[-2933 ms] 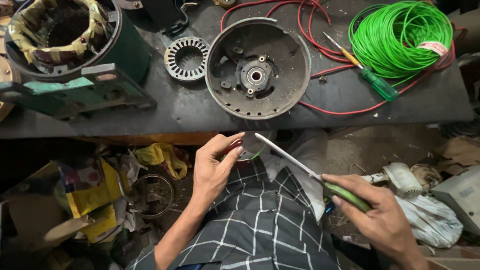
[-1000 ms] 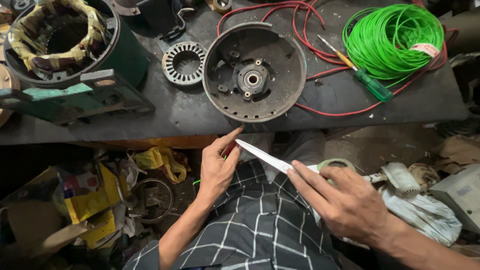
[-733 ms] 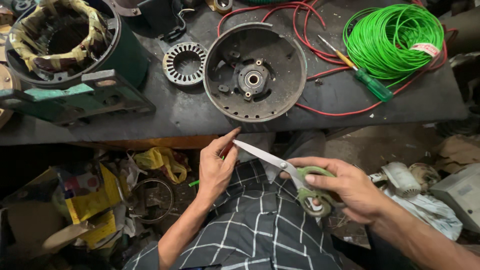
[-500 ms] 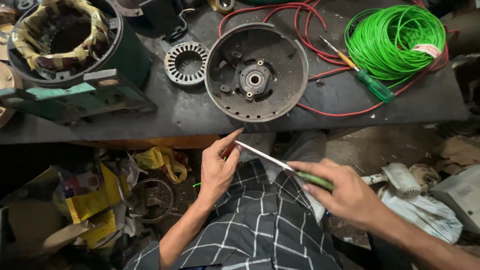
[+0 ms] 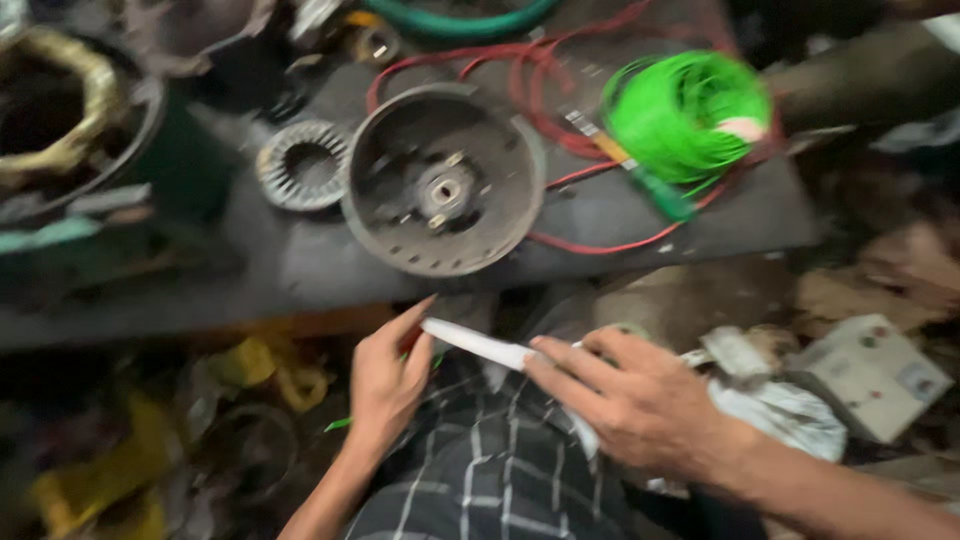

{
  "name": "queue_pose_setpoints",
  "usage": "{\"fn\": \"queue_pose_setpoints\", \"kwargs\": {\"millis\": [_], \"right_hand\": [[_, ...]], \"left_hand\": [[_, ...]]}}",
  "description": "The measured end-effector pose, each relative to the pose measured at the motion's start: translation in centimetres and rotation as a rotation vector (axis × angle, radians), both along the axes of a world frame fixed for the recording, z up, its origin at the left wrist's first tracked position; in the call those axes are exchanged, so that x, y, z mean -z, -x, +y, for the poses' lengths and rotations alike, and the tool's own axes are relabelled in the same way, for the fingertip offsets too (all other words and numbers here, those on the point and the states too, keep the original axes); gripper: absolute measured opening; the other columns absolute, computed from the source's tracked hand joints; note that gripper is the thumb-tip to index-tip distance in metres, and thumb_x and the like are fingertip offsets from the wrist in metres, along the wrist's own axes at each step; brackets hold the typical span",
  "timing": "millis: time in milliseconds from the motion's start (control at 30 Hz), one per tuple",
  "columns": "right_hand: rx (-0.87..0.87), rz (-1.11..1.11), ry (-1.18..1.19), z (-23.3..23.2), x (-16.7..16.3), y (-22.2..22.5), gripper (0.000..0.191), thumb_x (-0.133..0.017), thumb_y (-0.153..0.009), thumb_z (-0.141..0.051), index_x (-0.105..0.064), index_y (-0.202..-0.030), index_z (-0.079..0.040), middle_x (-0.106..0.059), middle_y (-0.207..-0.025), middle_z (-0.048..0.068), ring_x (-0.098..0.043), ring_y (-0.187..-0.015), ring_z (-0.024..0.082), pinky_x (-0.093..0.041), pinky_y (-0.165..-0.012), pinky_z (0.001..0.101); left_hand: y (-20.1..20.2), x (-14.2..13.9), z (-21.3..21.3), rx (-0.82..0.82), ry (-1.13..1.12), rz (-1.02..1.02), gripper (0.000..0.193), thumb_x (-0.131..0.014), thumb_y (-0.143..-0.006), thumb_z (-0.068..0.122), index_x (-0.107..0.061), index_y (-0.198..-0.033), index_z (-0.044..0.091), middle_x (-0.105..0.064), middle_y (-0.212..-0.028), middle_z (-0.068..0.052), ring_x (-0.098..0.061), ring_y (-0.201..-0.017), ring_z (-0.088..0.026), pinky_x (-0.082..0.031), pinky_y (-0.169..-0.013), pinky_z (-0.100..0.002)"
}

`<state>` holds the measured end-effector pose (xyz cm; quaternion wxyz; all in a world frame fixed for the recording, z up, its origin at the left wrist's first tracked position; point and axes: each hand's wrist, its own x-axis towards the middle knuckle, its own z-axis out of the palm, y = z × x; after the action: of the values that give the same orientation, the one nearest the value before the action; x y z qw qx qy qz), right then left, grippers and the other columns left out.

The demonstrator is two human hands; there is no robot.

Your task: The person works on a disassembled motor component, using a screwdriver to loosen and remove a red plastic part, then uses scissors to strip the insulation from a green wire. The person handles the motor housing, rotor, and wires throughout the process.

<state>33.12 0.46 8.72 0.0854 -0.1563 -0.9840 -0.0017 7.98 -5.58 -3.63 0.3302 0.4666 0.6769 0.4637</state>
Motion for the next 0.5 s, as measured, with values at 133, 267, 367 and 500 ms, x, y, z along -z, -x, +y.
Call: {"fn": "queue_pose_setpoints", "kwargs": {"millis": [133, 267, 367, 500], "right_hand": [[0.034, 0.093, 0.041, 0.1, 0.1, -0.5, 0.047, -0.067, -0.076, -0.017, -0.067, -0.12, -0.001, -0.066, -0.129, 0.016, -0.063, -0.102, 0.03, -0.053, -0.09, 0.0394], [0.054, 0.096, 0.021, -0.5, 0.7, -0.8, 0.051, -0.068, -0.076, -0.014, -0.067, -0.125, 0.0, -0.067, -0.127, 0.016, -0.064, -0.108, 0.03, -0.053, -0.086, 0.0408], [0.165, 0.109, 0.225, -0.8, 1.8, -1.0, 0.049, -0.071, -0.081, -0.015, -0.068, -0.128, -0.002, -0.073, -0.121, 0.011, -0.065, -0.103, 0.027, -0.054, -0.082, 0.0402], [0.684, 0.166, 1.325, 0.0, 3.8, -1.5, 0.046, -0.07, -0.092, -0.014, -0.07, -0.137, -0.006, -0.073, -0.099, 0.015, -0.063, -0.085, 0.025, -0.053, -0.073, 0.0391]], "left_hand": [[-0.3, 0.5, 0.3, -0.007, 0.01, 0.15, 0.039, -0.068, -0.085, 0.012, -0.074, -0.123, 0.013, -0.069, -0.075, -0.016, -0.067, -0.065, -0.028, -0.053, -0.066, -0.039], [-0.2, 1.2, 0.8, -0.016, 0.061, 0.18, 0.039, -0.068, -0.084, 0.013, -0.075, -0.122, 0.016, -0.068, -0.074, -0.016, -0.067, -0.066, -0.03, -0.052, -0.066, -0.04], [-0.2, 1.5, 1.0, -0.021, 0.08, 0.196, 0.038, -0.069, -0.084, 0.014, -0.075, -0.121, 0.017, -0.068, -0.074, -0.015, -0.067, -0.066, -0.029, -0.053, -0.067, -0.04], [-0.1, 1.4, 1.1, -0.037, 0.151, 0.226, 0.038, -0.069, -0.084, 0.014, -0.075, -0.121, 0.018, -0.067, -0.073, -0.014, -0.067, -0.067, -0.029, -0.053, -0.067, -0.041]]}}
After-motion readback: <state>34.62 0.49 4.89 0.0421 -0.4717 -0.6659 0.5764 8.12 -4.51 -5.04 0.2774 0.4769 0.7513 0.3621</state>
